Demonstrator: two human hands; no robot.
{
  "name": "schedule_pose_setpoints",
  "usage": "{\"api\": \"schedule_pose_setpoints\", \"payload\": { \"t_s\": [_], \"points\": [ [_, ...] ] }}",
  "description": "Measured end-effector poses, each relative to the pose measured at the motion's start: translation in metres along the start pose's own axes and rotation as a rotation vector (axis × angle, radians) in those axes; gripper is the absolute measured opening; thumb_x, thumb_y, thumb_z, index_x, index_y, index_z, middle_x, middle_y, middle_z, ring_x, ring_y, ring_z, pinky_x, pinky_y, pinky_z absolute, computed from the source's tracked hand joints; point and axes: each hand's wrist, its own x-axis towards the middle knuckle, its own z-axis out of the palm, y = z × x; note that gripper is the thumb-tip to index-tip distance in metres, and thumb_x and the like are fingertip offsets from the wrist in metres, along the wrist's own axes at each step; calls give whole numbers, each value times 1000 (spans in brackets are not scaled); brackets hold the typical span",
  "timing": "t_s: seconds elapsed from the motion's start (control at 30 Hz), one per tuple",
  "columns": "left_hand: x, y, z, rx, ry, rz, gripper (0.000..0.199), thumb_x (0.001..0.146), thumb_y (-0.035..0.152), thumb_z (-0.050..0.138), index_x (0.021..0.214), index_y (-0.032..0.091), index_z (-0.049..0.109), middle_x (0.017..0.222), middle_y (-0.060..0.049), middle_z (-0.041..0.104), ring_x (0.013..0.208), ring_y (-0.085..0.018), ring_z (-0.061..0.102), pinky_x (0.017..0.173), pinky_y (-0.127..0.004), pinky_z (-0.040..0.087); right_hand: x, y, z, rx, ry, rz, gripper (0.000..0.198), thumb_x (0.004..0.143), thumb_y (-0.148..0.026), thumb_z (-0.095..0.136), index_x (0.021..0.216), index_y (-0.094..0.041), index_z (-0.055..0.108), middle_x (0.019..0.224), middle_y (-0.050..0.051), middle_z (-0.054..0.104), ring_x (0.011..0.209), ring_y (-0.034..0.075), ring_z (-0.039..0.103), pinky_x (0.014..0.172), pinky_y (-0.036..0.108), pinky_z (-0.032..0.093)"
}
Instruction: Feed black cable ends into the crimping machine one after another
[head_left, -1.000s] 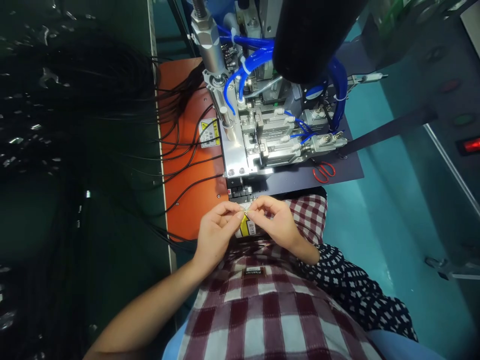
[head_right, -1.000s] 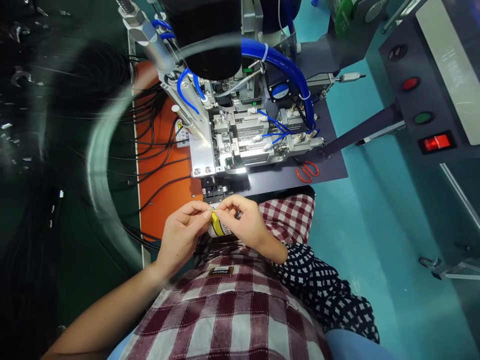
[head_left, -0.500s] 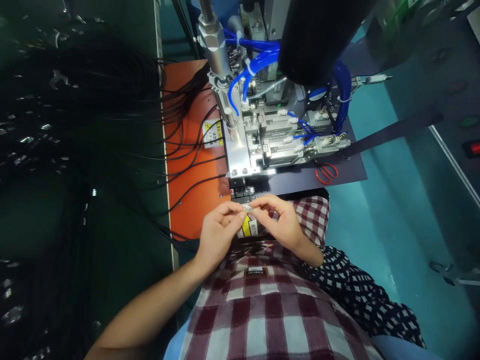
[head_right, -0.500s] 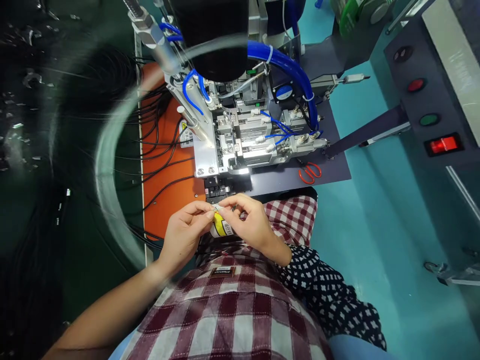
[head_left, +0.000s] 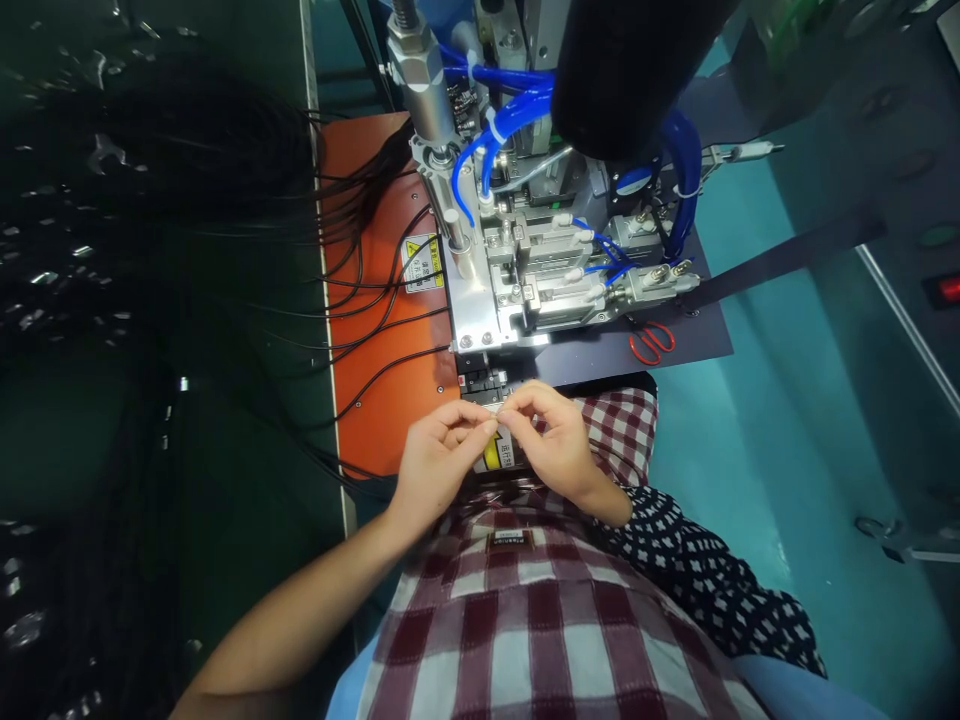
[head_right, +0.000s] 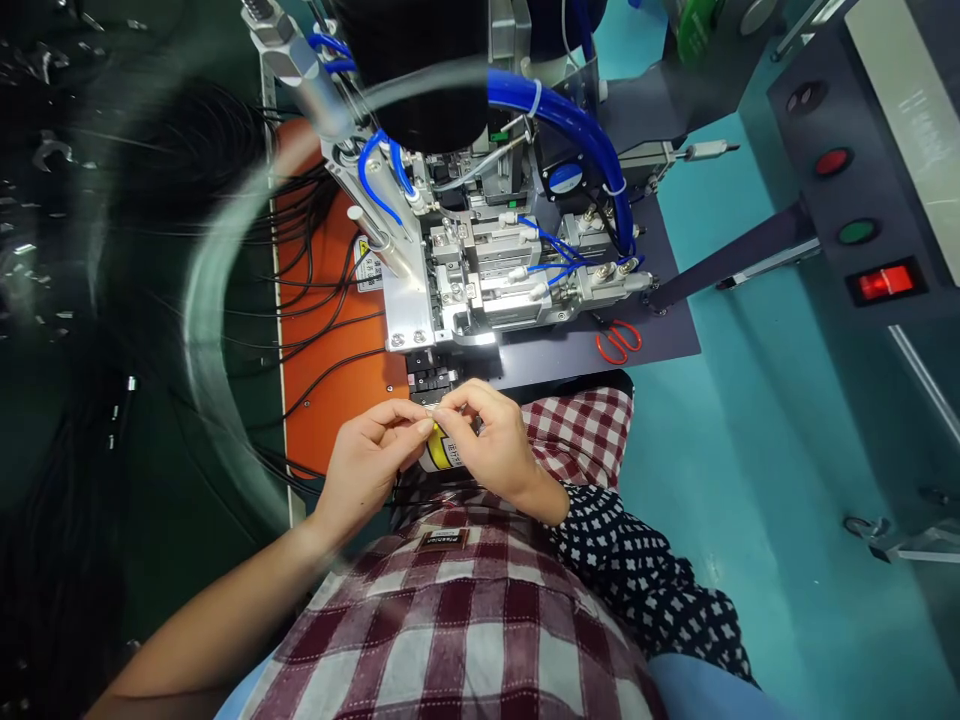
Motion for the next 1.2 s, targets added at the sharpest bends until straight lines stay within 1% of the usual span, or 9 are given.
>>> {"api": "schedule_pose_setpoints", "payload": {
  "t_s": [0.1, 0.2, 0.3, 0.37, 0.47, 0.6, 0.77, 1.0, 1.2],
  "points": [
    [1, 6, -3, 64, -21, 13, 21, 79, 33, 70, 88, 15, 63, 62, 4, 54, 48, -5, 44, 45, -17, 35, 2, 0, -5, 10, 1, 50, 14, 89, -20, 58, 75, -19, 60, 76, 0, 59, 68, 13, 54, 64, 28, 45],
    [3, 9, -9, 218, -20, 123, 17, 80, 30, 68, 89, 16, 63, 73, 1, 58, 57, -8, 52, 52, -20, 43, 5, -1, -14, 13, 9, 105, 18, 90, -22, 57, 73, -19, 58, 76, 1, 58, 65, 12, 54, 62, 27, 45],
    [9, 8, -20, 532, 14, 383, 9, 86, 25, 61, 89, 18, 67, 85, -3, 62, 74, -13, 59, 66, -24, 49, 12, 6, -18, 43, 32, 164, 18, 89, -27, 59, 72, -19, 58, 77, 1, 59, 61, 12, 53, 59, 27, 46],
    [16, 4, -29, 730, 33, 572, 14, 90, 20, 55, 93, 18, 68, 89, -5, 64, 84, -16, 61, 75, -26, 50, 18, 14, -17, 99, 25, 231, 18, 87, -31, 61, 74, -19, 58, 73, 1, 59, 56, 11, 51, 55, 26, 45],
    [29, -1, -41, 908, -11, 738, 22, 92, 17, 49, 103, 19, 68, 87, -5, 64, 82, -15, 61, 75, -26, 51, 24, 26, -12, 191, 0, 316, 21, 85, -35, 63, 74, -18, 58, 63, -2, 55, 51, 10, 49, 50, 25, 41],
    [38, -2, -50, 1023, -129, 799, 34, 94, 13, 42, 120, 20, 63, 80, -3, 58, 72, -12, 57, 65, -22, 48, 27, 32, -8, 251, -23, 400, 24, 84, -38, 64, 74, -17, 58, 56, -4, 52, 48, 10, 49, 48, 23, 39],
    [42, -2, -52, 1177, -195, 881, 41, 94, 11, 37, 128, 20, 59, 82, -4, 58, 75, -13, 57, 64, -23, 47, 28, 32, -11, 211, -26, 412, 24, 85, -39, 64, 75, -18, 58, 56, -4, 54, 48, 10, 51, 48, 23, 40],
    [43, -2, -53, 1223, -189, 893, 43, 94, 10, 37, 129, 20, 59, 82, -4, 57, 75, -14, 57, 63, -23, 47, 26, 34, -11, 34, -41, 331, 21, 92, -36, 56, 78, -19, 56, 57, -4, 54, 48, 9, 53, 49, 22, 40],
    [45, -1, -55, 1299, -138, 964, 42, 94, 14, 39, 129, 23, 59, 76, -3, 54, 70, -15, 52, 60, -24, 42, 29, 34, -7, 54, -57, 357, 23, 92, -39, 55, 78, -20, 56, 55, -5, 52, 47, 10, 52, 48, 23, 41]
  ]
}}
